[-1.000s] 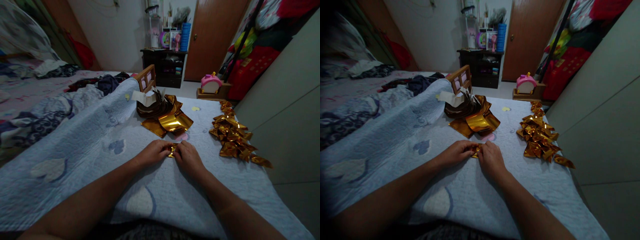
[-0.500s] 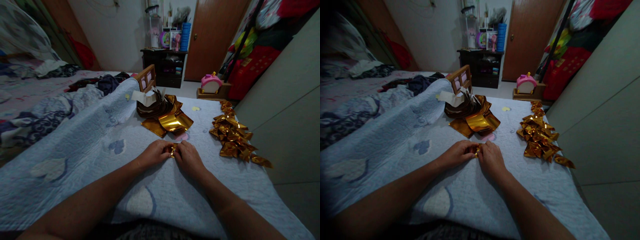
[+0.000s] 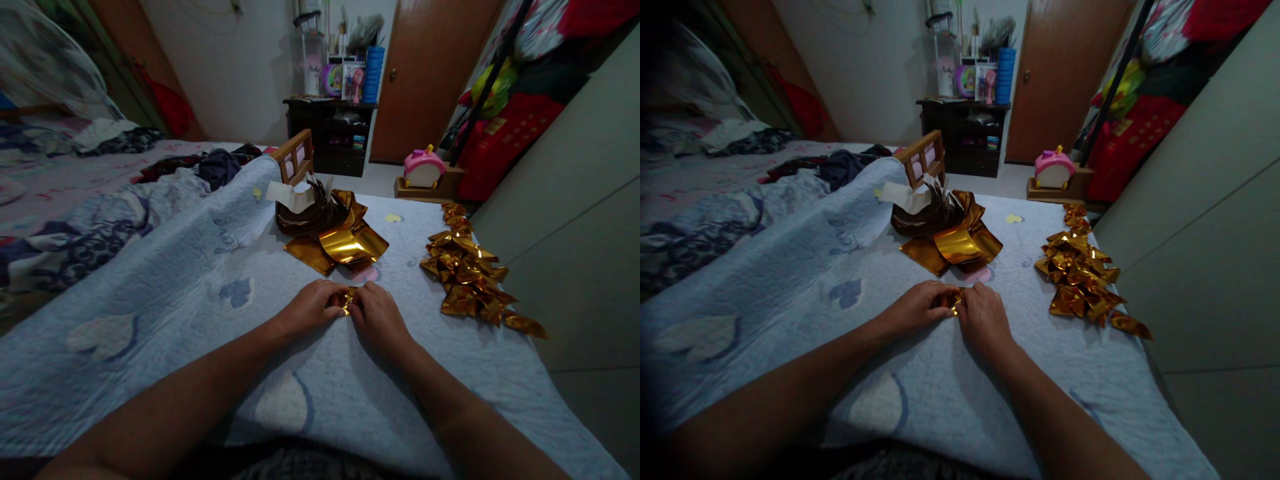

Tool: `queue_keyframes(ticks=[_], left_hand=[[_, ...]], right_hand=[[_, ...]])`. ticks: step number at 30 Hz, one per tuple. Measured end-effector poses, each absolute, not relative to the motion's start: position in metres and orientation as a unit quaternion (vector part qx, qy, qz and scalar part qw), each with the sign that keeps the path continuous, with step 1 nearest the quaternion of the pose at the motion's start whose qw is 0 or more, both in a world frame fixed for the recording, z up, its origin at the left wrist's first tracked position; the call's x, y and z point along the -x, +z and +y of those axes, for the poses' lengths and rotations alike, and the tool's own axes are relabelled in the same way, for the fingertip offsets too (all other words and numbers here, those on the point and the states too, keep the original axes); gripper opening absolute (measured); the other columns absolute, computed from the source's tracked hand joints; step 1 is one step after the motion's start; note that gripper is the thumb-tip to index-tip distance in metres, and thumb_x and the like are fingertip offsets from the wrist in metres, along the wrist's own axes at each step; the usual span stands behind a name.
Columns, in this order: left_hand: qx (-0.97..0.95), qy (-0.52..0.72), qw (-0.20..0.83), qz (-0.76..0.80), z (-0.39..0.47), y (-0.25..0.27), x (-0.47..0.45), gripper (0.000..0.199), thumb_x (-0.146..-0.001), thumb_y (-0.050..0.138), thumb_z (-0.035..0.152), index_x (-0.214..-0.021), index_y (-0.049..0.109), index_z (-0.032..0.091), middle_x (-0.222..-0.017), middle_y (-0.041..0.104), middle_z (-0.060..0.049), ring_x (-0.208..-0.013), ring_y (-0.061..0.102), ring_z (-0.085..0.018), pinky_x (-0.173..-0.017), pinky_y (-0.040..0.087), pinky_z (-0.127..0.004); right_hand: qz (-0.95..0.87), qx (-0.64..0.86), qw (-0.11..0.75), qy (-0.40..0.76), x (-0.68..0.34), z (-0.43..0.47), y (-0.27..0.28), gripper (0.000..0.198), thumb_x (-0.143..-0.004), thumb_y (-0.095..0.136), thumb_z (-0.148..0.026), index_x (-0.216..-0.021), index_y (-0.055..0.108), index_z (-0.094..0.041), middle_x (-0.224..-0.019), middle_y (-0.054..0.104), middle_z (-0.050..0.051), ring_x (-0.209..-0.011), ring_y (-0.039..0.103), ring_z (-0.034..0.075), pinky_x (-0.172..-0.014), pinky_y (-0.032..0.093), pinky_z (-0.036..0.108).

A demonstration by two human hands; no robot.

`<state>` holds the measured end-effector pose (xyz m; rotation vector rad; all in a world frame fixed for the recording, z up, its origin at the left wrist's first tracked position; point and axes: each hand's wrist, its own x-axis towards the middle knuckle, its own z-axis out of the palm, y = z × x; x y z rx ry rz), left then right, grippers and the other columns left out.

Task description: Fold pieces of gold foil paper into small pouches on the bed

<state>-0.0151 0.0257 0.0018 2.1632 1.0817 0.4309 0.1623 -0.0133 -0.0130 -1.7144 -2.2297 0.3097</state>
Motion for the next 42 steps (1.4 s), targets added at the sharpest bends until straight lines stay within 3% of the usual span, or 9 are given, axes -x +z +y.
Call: queue_keyframes(ticks=[9,17,28,34,42], left_hand=[[-0.832,0.168,0.344,0.402,0.027,0.003,0.017,0.022,-0.081,0.069,0.016,-0.102,0.074,0.019,-0.079,0.065,0.000,-0.078,0.059,-0.018,-0.075,0.041,-0.029],[-0.828,0.174,0.379,0.376,0.029,0.002,0.017,0.017,-0.079,0.066,0.011,-0.094,0.072,0.017,-0.074,0.061,0.002,-0.072,0.055,-0.015,-0.070,0.038,-0.026],[-0.816,0.171,0.398,0.382,0.031,-0.002,0.018,0.029,-0.078,0.067,0.013,-0.106,0.073,0.018,-0.072,0.059,0.003,-0.070,0.054,-0.015,-0.068,0.037,-0.027],[-0.811,0.172,0.412,0.378,0.031,-0.002,0.018,0.021,-0.079,0.065,0.015,-0.098,0.073,0.017,-0.070,0.057,0.003,-0.067,0.053,-0.014,-0.065,0.035,-0.026],[-0.799,0.160,0.434,0.385,0.030,0.002,0.017,0.035,-0.078,0.065,0.013,-0.111,0.073,0.018,-0.070,0.054,0.004,-0.067,0.051,-0.014,-0.063,0.035,-0.025]], right_hand=[[-0.779,0.589,0.186,0.109,-0.164,-0.014,-0.019,0.009,-0.095,0.053,-0.016,-0.092,0.061,-0.019,-0.092,0.062,0.007,-0.087,0.054,0.022,-0.077,0.037,0.032],[-0.776,0.600,0.158,0.115,-0.163,-0.015,-0.017,0.010,-0.096,0.054,-0.016,-0.092,0.064,-0.018,-0.094,0.063,0.007,-0.090,0.056,0.022,-0.078,0.036,0.033],[-0.775,0.615,0.118,0.080,-0.157,-0.022,-0.004,0.011,-0.095,0.059,-0.027,-0.100,0.061,-0.018,-0.101,0.063,0.010,-0.096,0.055,0.028,-0.079,0.035,0.037],[-0.763,0.632,0.121,0.062,-0.167,-0.023,-0.006,0.023,-0.093,0.063,-0.034,-0.112,0.059,-0.020,-0.103,0.062,0.010,-0.098,0.055,0.030,-0.079,0.034,0.038],[-0.762,0.633,0.118,0.065,-0.185,-0.023,-0.008,0.033,-0.091,0.062,-0.034,-0.123,0.058,-0.024,-0.106,0.060,0.010,-0.098,0.054,0.031,-0.078,0.033,0.038]])
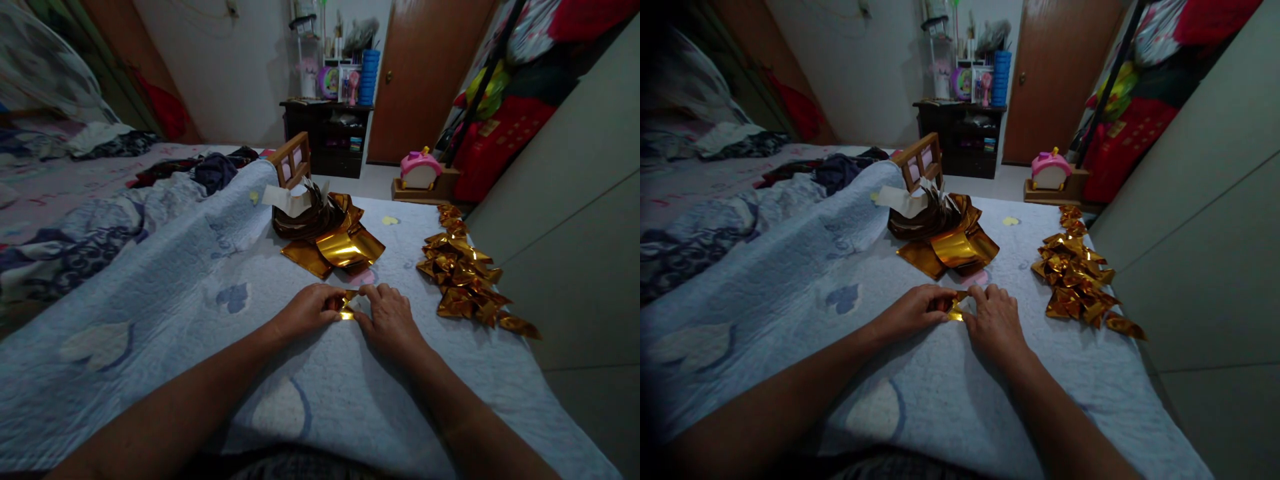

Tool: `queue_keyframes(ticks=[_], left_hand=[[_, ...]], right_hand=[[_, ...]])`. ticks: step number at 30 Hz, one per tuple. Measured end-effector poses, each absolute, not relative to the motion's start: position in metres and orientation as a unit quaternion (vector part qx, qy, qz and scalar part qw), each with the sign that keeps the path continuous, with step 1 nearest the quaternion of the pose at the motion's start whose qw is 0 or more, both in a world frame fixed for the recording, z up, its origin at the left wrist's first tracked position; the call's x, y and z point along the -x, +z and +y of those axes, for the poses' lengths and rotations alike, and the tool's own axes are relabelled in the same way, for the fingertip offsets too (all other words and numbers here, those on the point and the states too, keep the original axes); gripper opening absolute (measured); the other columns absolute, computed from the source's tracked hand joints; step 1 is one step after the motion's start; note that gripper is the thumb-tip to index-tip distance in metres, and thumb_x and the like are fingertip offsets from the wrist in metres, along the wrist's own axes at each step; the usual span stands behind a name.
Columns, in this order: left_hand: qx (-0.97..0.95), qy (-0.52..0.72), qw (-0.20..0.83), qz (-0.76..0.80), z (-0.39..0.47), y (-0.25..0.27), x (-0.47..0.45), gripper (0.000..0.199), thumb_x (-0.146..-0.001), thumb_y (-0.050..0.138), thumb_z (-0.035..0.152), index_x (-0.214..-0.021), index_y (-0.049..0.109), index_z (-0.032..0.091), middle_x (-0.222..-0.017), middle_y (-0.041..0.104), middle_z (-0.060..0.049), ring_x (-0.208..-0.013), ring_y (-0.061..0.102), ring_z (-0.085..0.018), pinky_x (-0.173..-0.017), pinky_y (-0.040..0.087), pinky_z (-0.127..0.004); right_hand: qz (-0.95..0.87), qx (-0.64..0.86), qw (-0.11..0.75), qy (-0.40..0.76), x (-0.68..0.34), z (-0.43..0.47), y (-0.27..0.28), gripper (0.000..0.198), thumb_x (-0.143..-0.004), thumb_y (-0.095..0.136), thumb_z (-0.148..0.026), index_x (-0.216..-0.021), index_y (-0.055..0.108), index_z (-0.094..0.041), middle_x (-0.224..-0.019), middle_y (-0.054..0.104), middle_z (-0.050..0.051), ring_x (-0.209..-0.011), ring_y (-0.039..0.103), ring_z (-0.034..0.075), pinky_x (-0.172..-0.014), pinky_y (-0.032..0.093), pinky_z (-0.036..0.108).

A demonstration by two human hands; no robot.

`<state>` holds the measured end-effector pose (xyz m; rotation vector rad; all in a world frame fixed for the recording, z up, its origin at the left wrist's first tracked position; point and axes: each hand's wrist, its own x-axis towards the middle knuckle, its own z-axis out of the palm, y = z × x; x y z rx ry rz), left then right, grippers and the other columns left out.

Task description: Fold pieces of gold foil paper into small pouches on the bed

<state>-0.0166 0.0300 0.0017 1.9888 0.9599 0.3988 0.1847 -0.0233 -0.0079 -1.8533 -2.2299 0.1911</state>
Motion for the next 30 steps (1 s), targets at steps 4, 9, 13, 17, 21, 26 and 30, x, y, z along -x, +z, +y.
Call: queue_keyframes(ticks=[4,9,13,17,21,26,30], left_hand=[[-0.812,0.152,0.409,0.388,0.030,0.000,0.017,0.036,-0.080,0.064,0.013,-0.114,0.073,0.019,-0.072,0.058,0.003,-0.068,0.053,-0.014,-0.066,0.037,-0.026],[-0.840,0.172,0.324,0.399,0.031,-0.007,0.022,0.048,-0.079,0.072,0.015,-0.126,0.069,0.024,-0.101,0.064,-0.004,-0.098,0.058,-0.022,-0.090,0.046,-0.035],[-0.859,0.186,0.291,0.379,0.035,-0.010,0.025,0.053,-0.077,0.079,0.018,-0.127,0.065,0.026,-0.137,0.054,-0.010,-0.127,0.047,-0.030,-0.110,0.038,-0.047],[-0.877,0.182,0.312,0.316,0.039,-0.007,0.024,0.045,-0.080,0.075,0.014,-0.122,0.061,0.022,-0.128,0.061,-0.009,-0.122,0.051,-0.027,-0.108,0.039,-0.045],[-0.882,0.180,0.323,0.292,0.040,-0.003,0.022,0.030,-0.080,0.069,0.010,-0.107,0.061,0.020,-0.113,0.062,-0.006,-0.109,0.054,-0.024,-0.099,0.043,-0.039],[-0.855,0.207,0.370,0.300,0.036,-0.003,0.019,0.028,-0.078,0.066,0.007,-0.101,0.059,0.020,-0.111,0.052,-0.004,-0.099,0.054,-0.018,-0.086,0.047,-0.029],[-0.831,0.241,0.398,0.304,0.033,-0.004,0.016,0.019,-0.078,0.067,0.007,-0.091,0.060,0.018,-0.098,0.051,-0.001,-0.089,0.053,-0.016,-0.077,0.043,-0.026]], right_hand=[[-0.764,0.630,0.131,0.055,-0.194,-0.025,-0.011,0.035,-0.090,0.061,-0.030,-0.124,0.057,-0.023,-0.107,0.060,0.010,-0.098,0.052,0.030,-0.080,0.034,0.039],[-0.757,0.629,0.167,0.063,-0.202,-0.023,-0.014,0.028,-0.090,0.059,-0.030,-0.114,0.055,-0.017,-0.106,0.061,0.010,-0.099,0.052,0.028,-0.083,0.035,0.039],[-0.739,0.654,0.153,0.050,-0.200,-0.019,-0.011,0.020,-0.093,0.057,-0.037,-0.100,0.059,-0.018,-0.100,0.059,0.010,-0.095,0.052,0.028,-0.082,0.036,0.039],[-0.746,0.646,0.157,0.049,-0.195,-0.017,-0.010,0.019,-0.089,0.063,-0.037,-0.094,0.059,-0.019,-0.098,0.059,0.009,-0.095,0.051,0.028,-0.081,0.036,0.038],[-0.754,0.625,0.186,0.079,-0.196,-0.015,-0.014,0.015,-0.088,0.062,-0.034,-0.091,0.059,-0.020,-0.097,0.059,0.007,-0.094,0.051,0.027,-0.081,0.036,0.038],[-0.745,0.605,0.251,0.125,-0.199,-0.015,-0.017,0.015,-0.086,0.059,-0.031,-0.095,0.056,-0.020,-0.097,0.060,0.007,-0.093,0.053,0.026,-0.082,0.041,0.039],[-0.727,0.560,0.329,0.223,-0.201,-0.016,-0.019,0.048,-0.087,0.061,-0.035,-0.129,0.048,-0.018,-0.116,0.062,0.013,-0.106,0.056,0.028,-0.093,0.044,0.045]])
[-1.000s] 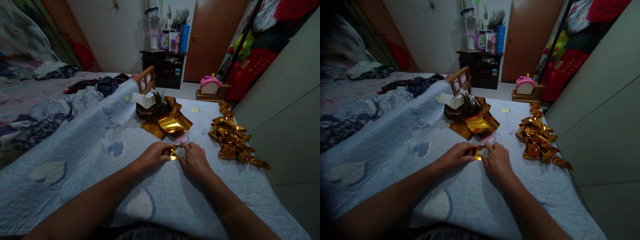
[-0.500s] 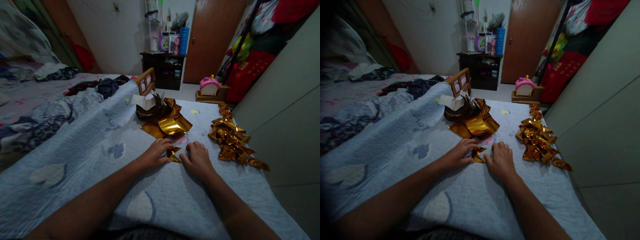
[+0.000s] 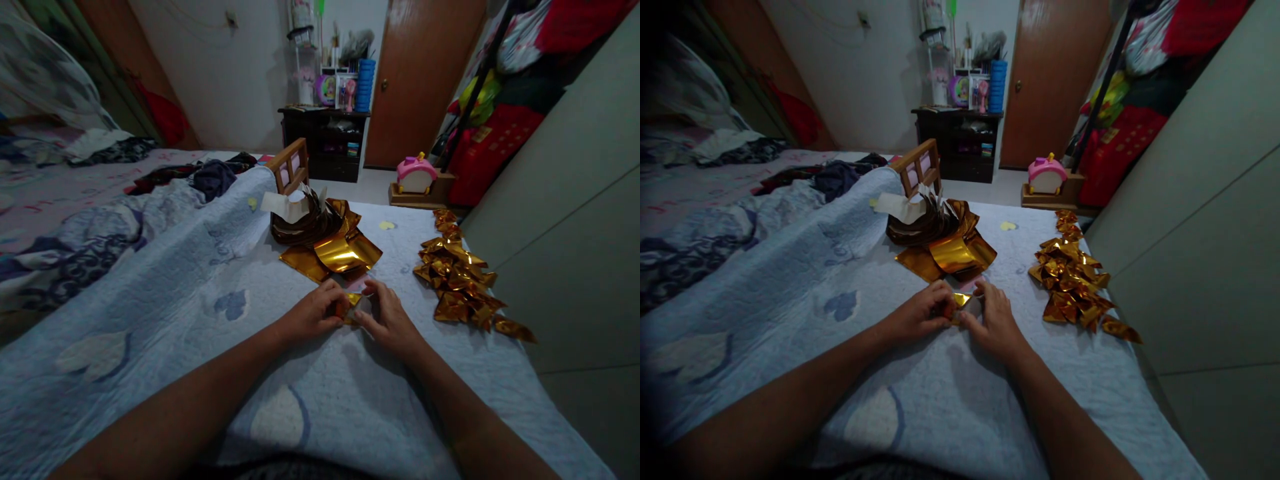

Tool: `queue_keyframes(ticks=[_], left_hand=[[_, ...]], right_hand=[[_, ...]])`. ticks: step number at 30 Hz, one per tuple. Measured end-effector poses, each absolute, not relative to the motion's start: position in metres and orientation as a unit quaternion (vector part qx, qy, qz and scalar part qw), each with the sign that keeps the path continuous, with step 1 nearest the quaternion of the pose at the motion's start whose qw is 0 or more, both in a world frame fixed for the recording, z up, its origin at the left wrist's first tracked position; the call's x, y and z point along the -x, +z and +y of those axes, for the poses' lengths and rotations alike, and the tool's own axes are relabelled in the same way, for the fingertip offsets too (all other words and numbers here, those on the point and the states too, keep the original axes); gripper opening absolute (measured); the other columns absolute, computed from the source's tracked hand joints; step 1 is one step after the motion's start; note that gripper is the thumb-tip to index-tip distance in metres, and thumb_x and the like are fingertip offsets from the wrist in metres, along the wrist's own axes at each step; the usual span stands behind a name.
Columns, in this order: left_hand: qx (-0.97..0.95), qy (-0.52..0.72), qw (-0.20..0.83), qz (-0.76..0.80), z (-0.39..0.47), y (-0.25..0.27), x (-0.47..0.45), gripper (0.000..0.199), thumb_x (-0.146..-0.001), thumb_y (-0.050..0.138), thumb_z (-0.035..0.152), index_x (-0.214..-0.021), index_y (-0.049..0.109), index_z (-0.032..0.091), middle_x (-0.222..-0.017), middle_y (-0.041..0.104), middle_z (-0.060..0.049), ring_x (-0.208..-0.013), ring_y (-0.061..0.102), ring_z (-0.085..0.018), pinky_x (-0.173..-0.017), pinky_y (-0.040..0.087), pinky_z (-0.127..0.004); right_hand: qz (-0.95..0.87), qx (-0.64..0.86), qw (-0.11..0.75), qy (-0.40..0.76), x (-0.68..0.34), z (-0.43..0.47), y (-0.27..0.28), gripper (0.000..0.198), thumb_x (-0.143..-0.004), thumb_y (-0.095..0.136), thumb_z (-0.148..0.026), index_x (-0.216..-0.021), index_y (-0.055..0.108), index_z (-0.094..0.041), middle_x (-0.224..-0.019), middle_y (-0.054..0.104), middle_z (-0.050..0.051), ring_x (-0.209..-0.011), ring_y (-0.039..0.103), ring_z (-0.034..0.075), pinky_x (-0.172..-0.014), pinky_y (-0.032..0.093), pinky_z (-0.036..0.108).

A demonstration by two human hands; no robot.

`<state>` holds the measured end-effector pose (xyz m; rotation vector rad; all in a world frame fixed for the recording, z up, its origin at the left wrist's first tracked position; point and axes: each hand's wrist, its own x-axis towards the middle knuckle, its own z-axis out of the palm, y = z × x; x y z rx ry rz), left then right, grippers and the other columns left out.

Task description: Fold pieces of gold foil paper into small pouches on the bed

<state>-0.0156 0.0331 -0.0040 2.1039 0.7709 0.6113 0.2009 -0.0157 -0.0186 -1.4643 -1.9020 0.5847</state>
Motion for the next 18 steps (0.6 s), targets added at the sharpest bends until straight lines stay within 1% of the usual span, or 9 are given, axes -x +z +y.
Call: queue_keyframes(ticks=[1,3,5,7,9,12,15,18], left_hand=[[-0.819,0.256,0.410,0.309,0.033,-0.004,0.015,0.017,-0.078,0.068,0.009,-0.091,0.061,0.018,-0.096,0.051,-0.001,-0.087,0.053,-0.015,-0.075,0.042,-0.025],[-0.790,0.294,0.436,0.316,0.032,-0.005,0.013,0.016,-0.078,0.070,0.013,-0.091,0.061,0.018,-0.094,0.052,-0.001,-0.085,0.053,-0.015,-0.074,0.042,-0.025],[-0.755,0.330,0.464,0.325,0.031,-0.007,0.011,0.016,-0.078,0.072,0.016,-0.090,0.061,0.017,-0.093,0.053,-0.001,-0.083,0.052,-0.015,-0.072,0.042,-0.025],[-0.719,0.357,0.493,0.336,0.030,-0.009,0.008,0.016,-0.078,0.073,0.020,-0.088,0.061,0.017,-0.091,0.053,-0.001,-0.081,0.052,-0.014,-0.070,0.042,-0.025],[-0.690,0.374,0.519,0.337,0.029,-0.011,0.006,0.017,-0.078,0.074,0.023,-0.086,0.061,0.016,-0.090,0.054,-0.001,-0.080,0.054,-0.014,-0.070,0.043,-0.025],[-0.661,0.371,0.557,0.340,0.024,-0.014,0.003,0.020,-0.079,0.075,0.024,-0.088,0.058,0.017,-0.087,0.057,0.000,-0.077,0.056,-0.013,-0.068,0.044,-0.025],[-0.646,0.365,0.566,0.359,0.019,-0.013,0.001,0.030,-0.080,0.074,0.022,-0.101,0.051,0.021,-0.082,0.059,0.003,-0.069,0.056,-0.011,-0.063,0.042,-0.022],[-0.664,0.392,0.534,0.346,0.016,-0.010,0.001,0.044,-0.079,0.071,0.016,-0.116,0.048,0.023,-0.086,0.060,0.003,-0.069,0.057,-0.010,-0.065,0.044,-0.022]], right_hand=[[-0.719,0.550,0.344,0.249,-0.201,-0.016,-0.019,0.059,-0.086,0.064,-0.037,-0.137,0.042,-0.018,-0.121,0.060,0.014,-0.110,0.056,0.029,-0.096,0.044,0.046],[-0.703,0.533,0.368,0.294,-0.200,-0.015,-0.021,0.076,-0.081,0.071,-0.039,-0.145,0.033,-0.021,-0.127,0.058,0.014,-0.116,0.056,0.030,-0.099,0.045,0.047],[-0.680,0.517,0.396,0.337,-0.199,-0.013,-0.022,0.082,-0.078,0.074,-0.038,-0.146,0.031,-0.024,-0.129,0.058,0.013,-0.114,0.058,0.029,-0.097,0.047,0.045],[-0.642,0.506,0.432,0.382,-0.197,-0.010,-0.023,0.079,-0.077,0.075,-0.036,-0.143,0.033,-0.025,-0.124,0.059,0.011,-0.105,0.062,0.026,-0.090,0.051,0.041],[-0.586,0.493,0.468,0.440,-0.195,-0.008,-0.022,0.074,-0.076,0.076,-0.033,-0.138,0.036,-0.026,-0.115,0.063,0.007,-0.095,0.065,0.022,-0.083,0.053,0.037],[-0.501,0.443,0.502,0.548,-0.192,-0.007,-0.017,0.070,-0.073,0.078,-0.028,-0.131,0.039,-0.028,-0.103,0.067,0.002,-0.088,0.067,0.020,-0.079,0.055,0.034],[-0.455,0.410,0.506,0.607,-0.191,-0.009,-0.012,0.064,-0.073,0.080,-0.027,-0.126,0.044,-0.028,-0.098,0.069,0.001,-0.085,0.069,0.019,-0.078,0.055,0.033],[-0.445,0.404,0.502,0.622,-0.191,-0.010,-0.009,0.060,-0.074,0.080,-0.028,-0.124,0.047,-0.027,-0.095,0.070,0.000,-0.082,0.069,0.018,-0.075,0.055,0.032]])
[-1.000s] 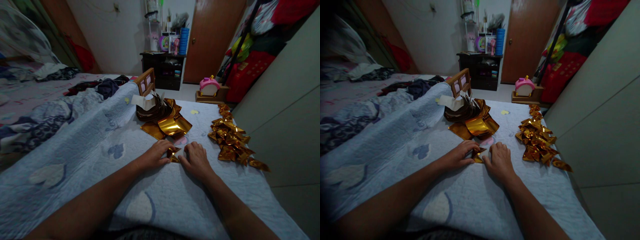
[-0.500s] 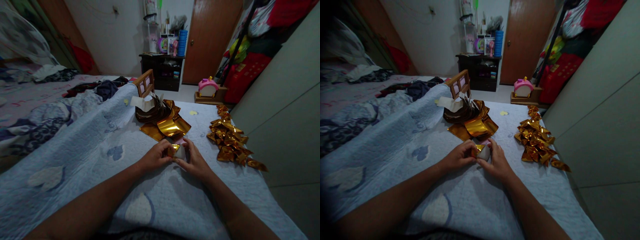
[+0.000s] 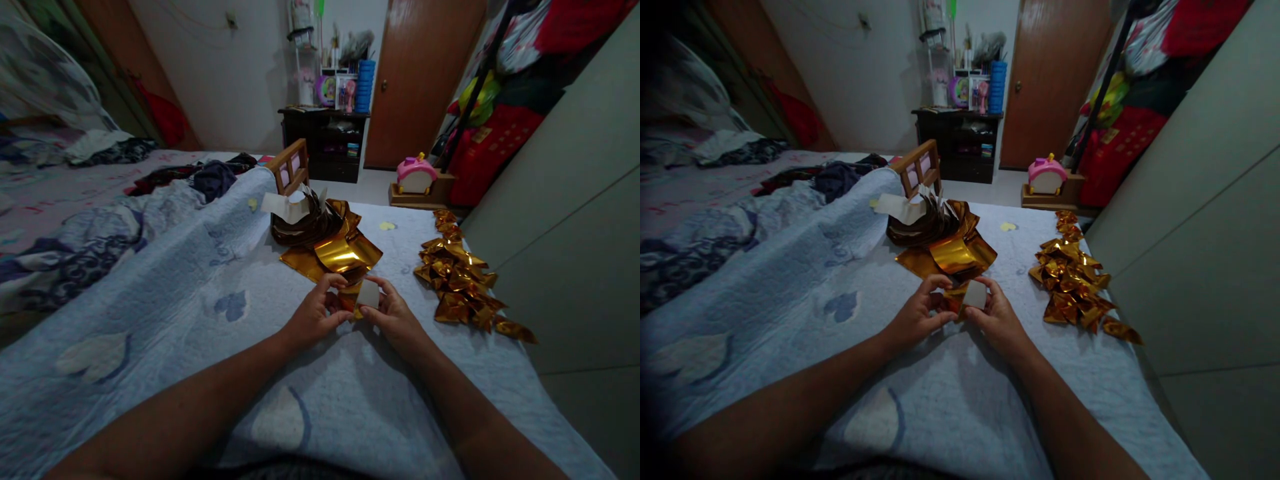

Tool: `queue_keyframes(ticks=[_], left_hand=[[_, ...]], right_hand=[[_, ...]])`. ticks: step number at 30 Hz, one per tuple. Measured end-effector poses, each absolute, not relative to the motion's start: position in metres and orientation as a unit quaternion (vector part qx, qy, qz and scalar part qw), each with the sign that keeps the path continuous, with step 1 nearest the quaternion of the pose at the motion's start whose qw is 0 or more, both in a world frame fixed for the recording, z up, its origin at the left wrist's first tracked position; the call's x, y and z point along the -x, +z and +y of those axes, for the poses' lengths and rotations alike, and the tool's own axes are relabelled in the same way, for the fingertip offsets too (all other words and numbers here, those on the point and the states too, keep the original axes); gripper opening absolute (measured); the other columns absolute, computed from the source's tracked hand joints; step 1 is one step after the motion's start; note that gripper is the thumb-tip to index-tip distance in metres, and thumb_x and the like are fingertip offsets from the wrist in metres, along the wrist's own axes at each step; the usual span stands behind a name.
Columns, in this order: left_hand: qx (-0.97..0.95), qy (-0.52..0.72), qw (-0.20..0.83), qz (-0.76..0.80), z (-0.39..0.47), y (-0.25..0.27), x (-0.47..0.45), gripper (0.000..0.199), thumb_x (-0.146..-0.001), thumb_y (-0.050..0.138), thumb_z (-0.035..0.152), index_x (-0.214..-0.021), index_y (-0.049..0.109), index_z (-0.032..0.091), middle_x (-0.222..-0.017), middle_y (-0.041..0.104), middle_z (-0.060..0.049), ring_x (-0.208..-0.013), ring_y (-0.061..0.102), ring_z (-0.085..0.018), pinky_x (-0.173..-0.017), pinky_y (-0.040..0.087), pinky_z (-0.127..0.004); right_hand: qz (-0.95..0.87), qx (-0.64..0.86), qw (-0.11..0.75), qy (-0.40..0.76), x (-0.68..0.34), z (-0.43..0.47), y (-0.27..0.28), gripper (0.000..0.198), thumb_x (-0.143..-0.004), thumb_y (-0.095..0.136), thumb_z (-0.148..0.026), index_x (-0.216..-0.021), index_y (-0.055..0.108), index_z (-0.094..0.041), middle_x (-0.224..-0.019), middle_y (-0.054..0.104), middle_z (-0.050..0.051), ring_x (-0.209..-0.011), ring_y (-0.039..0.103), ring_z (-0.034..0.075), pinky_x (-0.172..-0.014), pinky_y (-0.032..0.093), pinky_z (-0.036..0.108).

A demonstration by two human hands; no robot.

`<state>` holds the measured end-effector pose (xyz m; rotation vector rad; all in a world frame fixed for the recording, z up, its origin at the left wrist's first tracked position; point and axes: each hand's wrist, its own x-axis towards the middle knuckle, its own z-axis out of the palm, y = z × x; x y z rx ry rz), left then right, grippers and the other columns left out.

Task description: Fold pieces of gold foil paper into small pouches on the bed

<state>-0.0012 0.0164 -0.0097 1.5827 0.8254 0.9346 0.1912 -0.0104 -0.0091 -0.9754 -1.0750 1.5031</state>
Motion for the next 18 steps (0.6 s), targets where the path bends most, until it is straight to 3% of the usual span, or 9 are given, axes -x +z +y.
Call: queue_keyframes(ticks=[7,13,18], left_hand=[[-0.736,0.367,0.454,0.342,0.0184,-0.0070,0.0026,0.025,-0.081,0.071,0.019,-0.106,0.065,0.019,-0.101,0.064,-0.004,-0.086,0.062,-0.016,-0.074,0.049,-0.027],[-0.732,0.340,0.444,0.389,0.0163,-0.0050,0.0004,0.010,-0.082,0.073,0.024,-0.087,0.069,0.016,-0.084,0.068,-0.002,-0.071,0.058,-0.013,-0.067,0.044,-0.025],[-0.741,0.307,0.426,0.419,0.0154,-0.0045,-0.0011,0.009,-0.083,0.071,0.025,-0.084,0.069,0.016,-0.077,0.067,0.001,-0.063,0.053,-0.011,-0.061,0.039,-0.023]], right_hand=[[-0.471,0.440,0.480,0.595,-0.1936,-0.0112,-0.0105,0.058,-0.078,0.076,-0.033,-0.126,0.045,-0.025,-0.094,0.069,0.001,-0.078,0.068,0.017,-0.068,0.053,0.028],[-0.555,0.510,0.448,0.481,-0.1953,-0.0114,-0.0179,0.060,-0.081,0.067,-0.034,-0.134,0.039,-0.021,-0.090,0.068,0.002,-0.075,0.066,0.019,-0.067,0.051,0.030],[-0.631,0.590,0.383,0.329,-0.1983,-0.0119,-0.0156,0.054,-0.084,0.059,-0.029,-0.135,0.046,-0.016,-0.072,0.055,-0.004,-0.061,0.054,0.016,-0.059,0.040,0.028]])
